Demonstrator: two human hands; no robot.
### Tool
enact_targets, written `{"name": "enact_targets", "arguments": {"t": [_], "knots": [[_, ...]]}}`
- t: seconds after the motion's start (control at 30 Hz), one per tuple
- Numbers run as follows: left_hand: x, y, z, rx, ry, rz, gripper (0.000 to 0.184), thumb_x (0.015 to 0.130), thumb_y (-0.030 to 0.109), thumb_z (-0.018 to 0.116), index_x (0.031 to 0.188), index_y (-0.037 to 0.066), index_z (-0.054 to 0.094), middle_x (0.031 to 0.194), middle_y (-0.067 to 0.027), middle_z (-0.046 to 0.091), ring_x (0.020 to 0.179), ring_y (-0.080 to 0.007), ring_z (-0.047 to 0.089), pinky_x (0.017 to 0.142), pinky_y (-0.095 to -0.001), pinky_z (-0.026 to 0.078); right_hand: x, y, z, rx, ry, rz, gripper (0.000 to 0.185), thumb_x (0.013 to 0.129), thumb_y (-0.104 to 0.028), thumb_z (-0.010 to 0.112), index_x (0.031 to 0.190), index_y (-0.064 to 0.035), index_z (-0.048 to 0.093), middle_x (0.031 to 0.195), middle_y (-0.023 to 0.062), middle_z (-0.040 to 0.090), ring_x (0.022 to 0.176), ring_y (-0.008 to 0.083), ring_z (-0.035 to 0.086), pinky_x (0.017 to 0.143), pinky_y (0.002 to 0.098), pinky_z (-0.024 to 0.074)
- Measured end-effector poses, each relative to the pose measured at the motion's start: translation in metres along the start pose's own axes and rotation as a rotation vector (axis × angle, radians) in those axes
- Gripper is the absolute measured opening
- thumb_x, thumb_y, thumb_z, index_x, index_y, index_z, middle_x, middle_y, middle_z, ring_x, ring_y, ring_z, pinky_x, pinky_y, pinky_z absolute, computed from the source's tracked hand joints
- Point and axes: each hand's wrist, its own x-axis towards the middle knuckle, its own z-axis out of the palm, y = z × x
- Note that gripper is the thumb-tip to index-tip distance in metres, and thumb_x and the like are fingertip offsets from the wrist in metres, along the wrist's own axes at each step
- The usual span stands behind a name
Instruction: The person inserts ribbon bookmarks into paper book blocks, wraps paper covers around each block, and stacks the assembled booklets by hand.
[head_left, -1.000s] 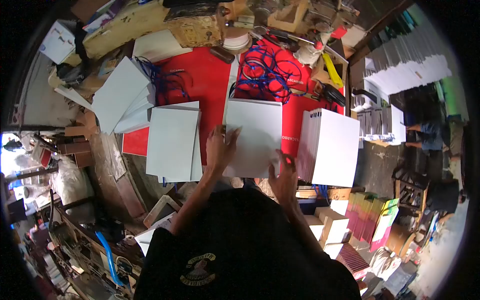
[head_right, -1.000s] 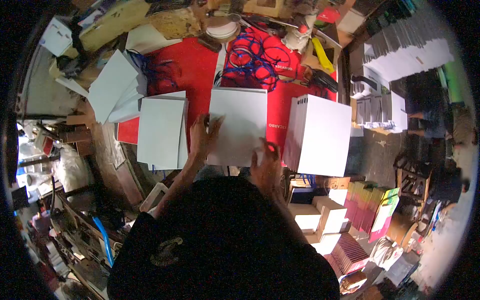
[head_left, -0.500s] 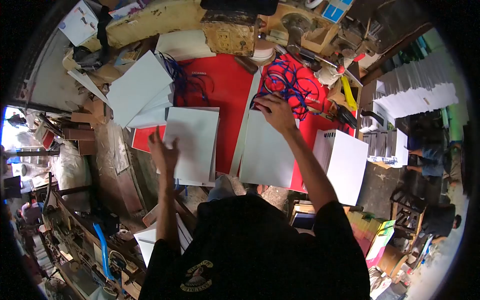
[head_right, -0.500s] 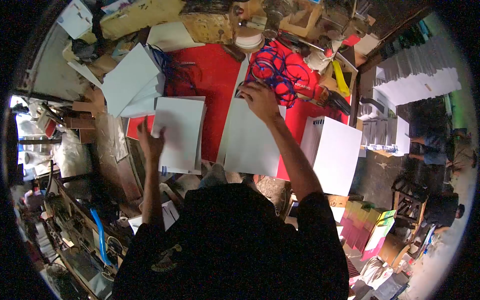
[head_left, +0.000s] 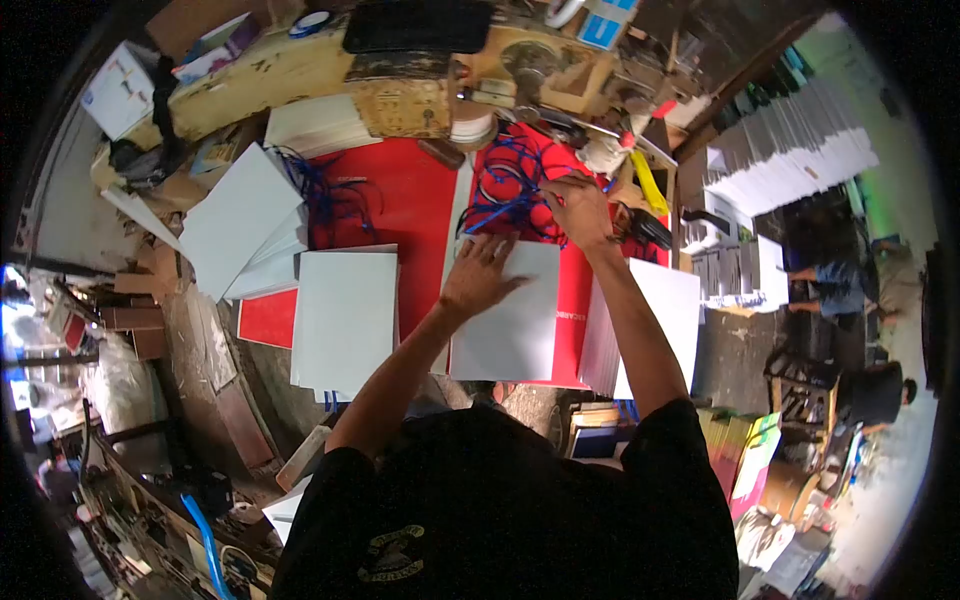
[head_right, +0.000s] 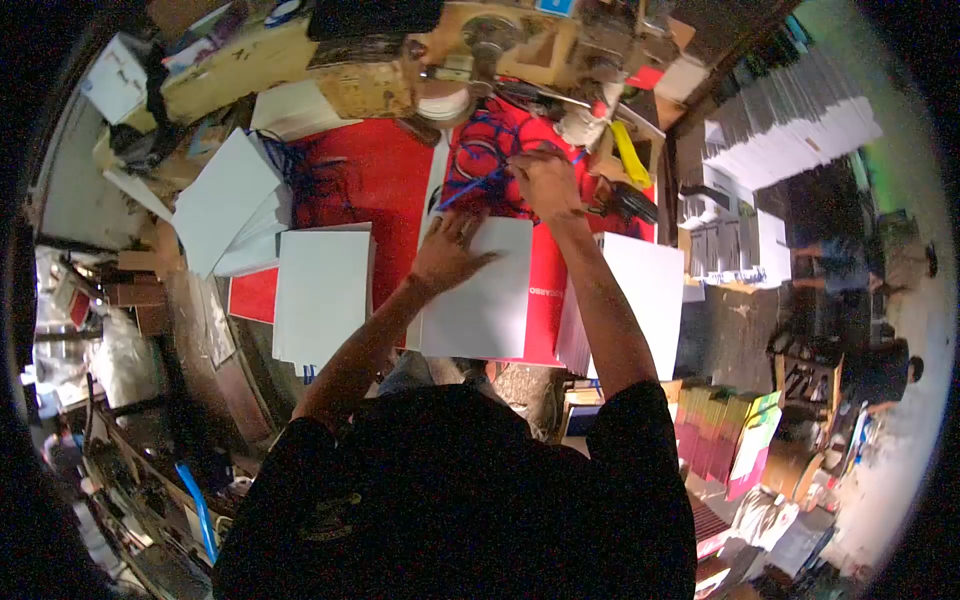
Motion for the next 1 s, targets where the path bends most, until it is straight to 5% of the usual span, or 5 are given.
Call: {"name": "enact_targets", "arguments": {"t": [0.53, 0.7, 0.8, 0.9, 1.0], "knots": [[0.009, 0.008, -0.009, -0.107, 0.270, 0.197, 0.063, 0.076, 0.036, 0.078, 0.121, 0.000, 0.054, 0.113, -0.0154, 0.059, 0.103, -0.0353, 0.055, 0.086, -0.0449, 0.047, -0.080, -0.010, -0.042, 0.177, 0.162, 0.441, 0.010, 0.085, -0.015, 0.068, 0.089, -0.0082, 0.075, 0.087, 0.0177, 0.069, 0.077, 0.0361, 0.068, 0.071, 0.0451, 0.0541], [0.001, -0.027, -0.022, -1.255, 0.172, -0.272, 0.022, 0.085, 0.018, 0.077, 0.082, 0.004, 0.060, 0.076, 0.0037, 0.050, 0.062, -0.0037, 0.043, 0.050, -0.0224, 0.034, -0.142, -0.072, -0.068, 0.372, -0.173, 0.733, 0.010, 0.083, -0.011, 0.071, 0.090, -0.0054, 0.076, 0.082, 0.0175, 0.072, 0.069, 0.0276, 0.070, 0.067, 0.0383, 0.0561], [0.002, -0.018, -0.037, -1.221, 0.257, -0.401, 0.025, 0.086, 0.018, 0.077, 0.077, 0.005, 0.058, 0.076, 0.0047, 0.046, 0.061, -0.0021, 0.040, 0.048, -0.0221, 0.030, -0.210, -0.123, -0.053, 1.102, -0.310, 1.180, 0.015, 0.081, -0.010, 0.077, 0.094, -0.0012, 0.075, 0.083, 0.0140, 0.074, 0.068, 0.0168, 0.070, 0.065, 0.0343, 0.0571], [0.009, -0.007, -0.013, -0.791, 0.474, -0.227, 0.022, 0.082, 0.018, 0.079, 0.091, 0.004, 0.064, 0.079, -0.0017, 0.050, 0.068, -0.0095, 0.044, 0.059, -0.0267, 0.038, -0.226, -0.189, -0.043, 1.226, -0.271, 1.363, 0.031, 0.082, -0.018, 0.079, 0.102, 0.0045, 0.073, 0.080, 0.0117, 0.073, 0.066, 0.0138, 0.068, 0.063, 0.0280, 0.0579], [0.007, 0.018, -0.011, -0.508, 0.483, -0.111, 0.041, 0.079, 0.021, 0.080, 0.113, 0.006, 0.061, 0.104, -0.0146, 0.055, 0.094, -0.0296, 0.055, 0.080, -0.0380, 0.048, -0.255, -0.196, -0.025, 0.916, -0.598, 1.154, 0.029, 0.076, -0.023, 0.082, 0.092, -0.0006, 0.073, 0.078, 0.0094, 0.072, 0.078, 0.0166, 0.067, 0.072, 0.0326, 0.0551]]}}
